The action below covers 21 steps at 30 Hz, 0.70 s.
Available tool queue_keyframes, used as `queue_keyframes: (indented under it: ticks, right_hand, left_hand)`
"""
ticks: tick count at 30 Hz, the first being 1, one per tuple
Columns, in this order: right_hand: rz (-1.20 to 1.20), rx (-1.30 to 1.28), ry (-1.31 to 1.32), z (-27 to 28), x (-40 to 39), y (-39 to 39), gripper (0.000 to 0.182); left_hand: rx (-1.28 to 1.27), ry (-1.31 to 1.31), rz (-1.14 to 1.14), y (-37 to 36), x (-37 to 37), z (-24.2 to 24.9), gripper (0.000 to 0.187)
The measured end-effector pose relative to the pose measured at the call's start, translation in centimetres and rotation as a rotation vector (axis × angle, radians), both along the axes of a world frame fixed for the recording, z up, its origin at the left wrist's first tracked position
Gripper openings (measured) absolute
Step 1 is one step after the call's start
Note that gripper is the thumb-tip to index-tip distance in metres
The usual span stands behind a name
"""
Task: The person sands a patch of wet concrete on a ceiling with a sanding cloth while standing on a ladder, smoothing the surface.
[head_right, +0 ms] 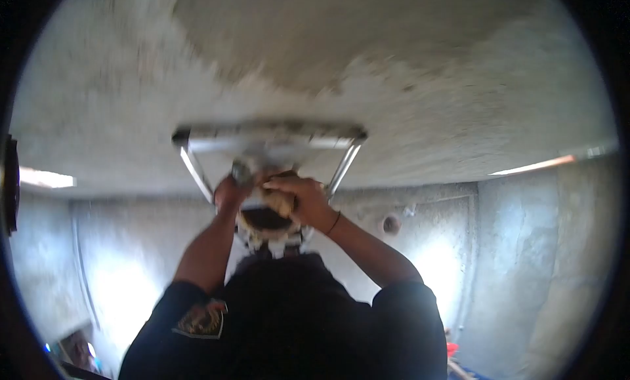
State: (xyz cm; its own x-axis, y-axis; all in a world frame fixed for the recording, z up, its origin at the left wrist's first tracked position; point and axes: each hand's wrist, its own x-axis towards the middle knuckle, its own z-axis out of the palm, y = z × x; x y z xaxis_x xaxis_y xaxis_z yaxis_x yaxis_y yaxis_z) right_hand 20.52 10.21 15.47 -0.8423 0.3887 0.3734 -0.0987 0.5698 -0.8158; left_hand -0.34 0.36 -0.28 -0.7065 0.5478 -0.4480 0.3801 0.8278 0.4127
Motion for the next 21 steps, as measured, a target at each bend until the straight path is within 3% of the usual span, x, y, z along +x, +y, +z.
queue_keyframes:
  ticks: [1, 4, 5, 10, 12, 15, 21]
  right_hand:
    - [0.011, -0.191, -0.062, -2.7, 0.7, -1.0, 0.038]
    - [-0.051, -0.224, -0.344, -11.3, 2.6, -3.1, 0.035]
    - [-0.053, -0.202, -0.404, -13.1, 2.6, -3.6, 0.035]
    - [0.079, -0.124, -0.584, -19.5, 1.1, -3.3, 0.022]
    - [0.012, -0.165, -0.642, -23.5, 0.9, -2.9, 0.025]
    - [0.110, -0.013, -0.790, -24.6, -0.3, -3.4, 0.026]
    - [0.181, -0.046, -1.175, -31.6, -2.5, -4.2, 0.037]
  left_hand:
    - [0.003, -0.055, 0.004, 0.0, -0.1, 0.9, 0.079]
    - [0.019, -0.073, 0.006, -0.1, -0.4, 1.0, 0.067]
    - [0.031, -0.056, 0.038, -0.1, -0.6, -0.7, 0.073]
    - [0.105, -0.044, 0.048, -0.4, -0.6, -1.1, 0.069]
    - [0.129, -0.044, 0.030, -0.4, -0.6, -1.2, 0.069]
    - [0.109, -0.071, 0.038, -0.4, -0.6, -1.0, 0.069]
    - [0.088, -0.001, -0.008, -0.2, -0.5, -1.6, 0.064]
